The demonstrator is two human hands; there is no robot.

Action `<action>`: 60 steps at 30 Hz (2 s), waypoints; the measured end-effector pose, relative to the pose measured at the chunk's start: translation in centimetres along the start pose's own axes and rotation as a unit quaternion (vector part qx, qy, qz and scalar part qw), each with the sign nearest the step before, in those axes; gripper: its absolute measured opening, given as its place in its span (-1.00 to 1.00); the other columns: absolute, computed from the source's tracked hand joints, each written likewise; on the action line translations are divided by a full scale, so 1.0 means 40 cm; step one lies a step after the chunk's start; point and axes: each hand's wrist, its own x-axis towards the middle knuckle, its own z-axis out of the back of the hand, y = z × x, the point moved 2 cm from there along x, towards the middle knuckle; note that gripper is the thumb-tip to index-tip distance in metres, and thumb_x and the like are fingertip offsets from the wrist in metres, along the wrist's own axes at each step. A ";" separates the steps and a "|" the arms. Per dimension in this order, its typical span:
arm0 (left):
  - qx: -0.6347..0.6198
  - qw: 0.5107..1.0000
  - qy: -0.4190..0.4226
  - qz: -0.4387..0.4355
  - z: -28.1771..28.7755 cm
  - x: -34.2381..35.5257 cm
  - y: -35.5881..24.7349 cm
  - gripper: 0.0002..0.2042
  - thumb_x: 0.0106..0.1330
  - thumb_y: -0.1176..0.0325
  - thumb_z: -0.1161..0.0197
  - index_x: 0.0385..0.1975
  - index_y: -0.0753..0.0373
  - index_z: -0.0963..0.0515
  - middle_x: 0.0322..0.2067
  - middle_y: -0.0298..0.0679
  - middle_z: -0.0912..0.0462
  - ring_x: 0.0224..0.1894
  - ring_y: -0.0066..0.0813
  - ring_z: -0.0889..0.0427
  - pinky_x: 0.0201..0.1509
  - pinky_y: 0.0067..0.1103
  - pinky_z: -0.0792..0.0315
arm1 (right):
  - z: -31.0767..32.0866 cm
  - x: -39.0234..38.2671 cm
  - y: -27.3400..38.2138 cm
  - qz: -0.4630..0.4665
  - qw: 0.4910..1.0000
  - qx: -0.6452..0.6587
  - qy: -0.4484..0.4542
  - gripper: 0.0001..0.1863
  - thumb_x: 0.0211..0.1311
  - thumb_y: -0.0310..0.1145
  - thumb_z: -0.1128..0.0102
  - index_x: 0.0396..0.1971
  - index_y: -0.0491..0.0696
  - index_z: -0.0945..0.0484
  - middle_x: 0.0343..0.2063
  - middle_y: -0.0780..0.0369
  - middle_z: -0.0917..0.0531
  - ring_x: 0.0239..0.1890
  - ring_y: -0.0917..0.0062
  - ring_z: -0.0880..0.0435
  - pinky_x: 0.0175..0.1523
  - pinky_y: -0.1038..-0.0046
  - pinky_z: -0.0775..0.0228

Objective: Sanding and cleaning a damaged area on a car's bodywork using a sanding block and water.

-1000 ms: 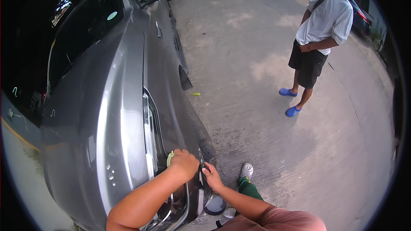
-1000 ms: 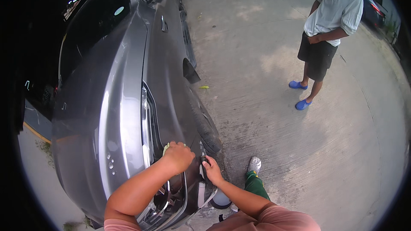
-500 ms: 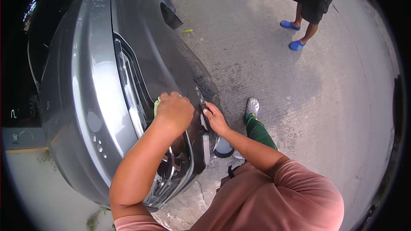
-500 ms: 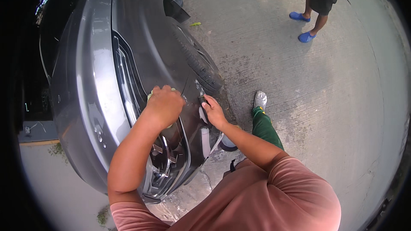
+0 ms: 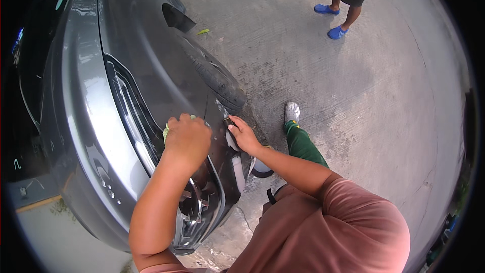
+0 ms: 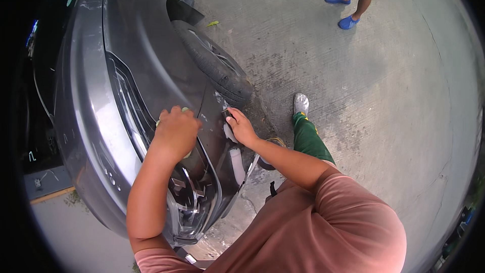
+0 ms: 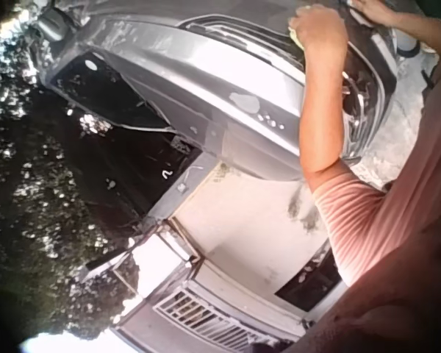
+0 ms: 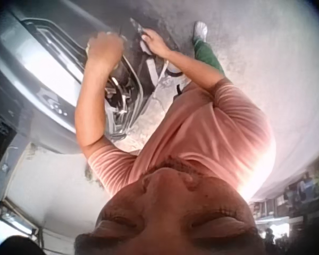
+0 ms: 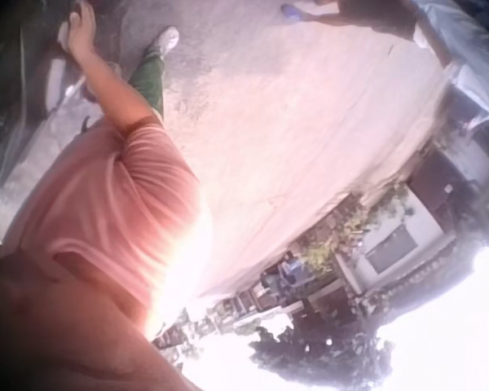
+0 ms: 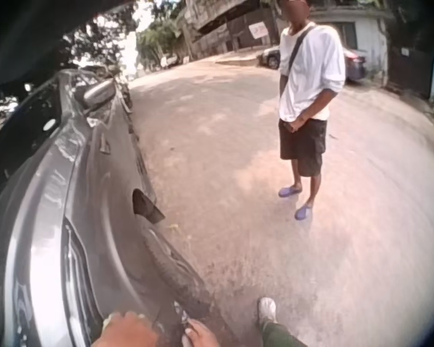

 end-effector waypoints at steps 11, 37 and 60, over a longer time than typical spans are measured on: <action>-0.023 1.000 -0.018 -0.002 0.008 -0.003 0.000 -0.78 0.26 0.41 -0.15 -0.23 0.12 -0.74 -0.14 -0.22 -0.67 0.04 -0.16 -0.58 0.15 -0.16 -0.42 | 0.008 0.032 0.016 -0.012 1.000 0.011 -0.024 -0.54 0.46 -0.31 -0.02 0.26 -0.21 -0.42 0.26 -0.01 -0.46 0.33 0.14 -0.41 0.42 0.35 -0.20; -0.015 1.000 -0.027 0.000 0.012 -0.012 -0.002 -0.77 0.20 0.49 -0.16 -0.22 0.15 -0.71 -0.15 -0.19 -0.66 0.04 -0.14 -0.59 0.15 -0.17 -0.45 | -0.023 0.086 -0.032 -0.158 0.987 -0.036 0.004 -0.55 0.41 -0.13 -0.06 0.14 -0.10 -0.51 0.10 -0.04 -0.53 0.20 0.04 -0.49 0.29 0.20 -0.29; 0.021 0.997 -0.078 -0.009 0.017 -0.015 0.016 -0.84 0.22 0.40 -0.16 -0.39 0.13 -0.73 -0.27 -0.27 -0.68 -0.10 -0.24 -0.62 -0.02 -0.28 -0.49 | -0.010 0.044 0.033 -0.087 0.991 0.082 -0.056 -0.55 0.43 -0.24 -0.08 0.17 -0.23 -0.50 0.15 -0.02 -0.55 0.26 0.09 -0.48 0.34 0.30 -0.27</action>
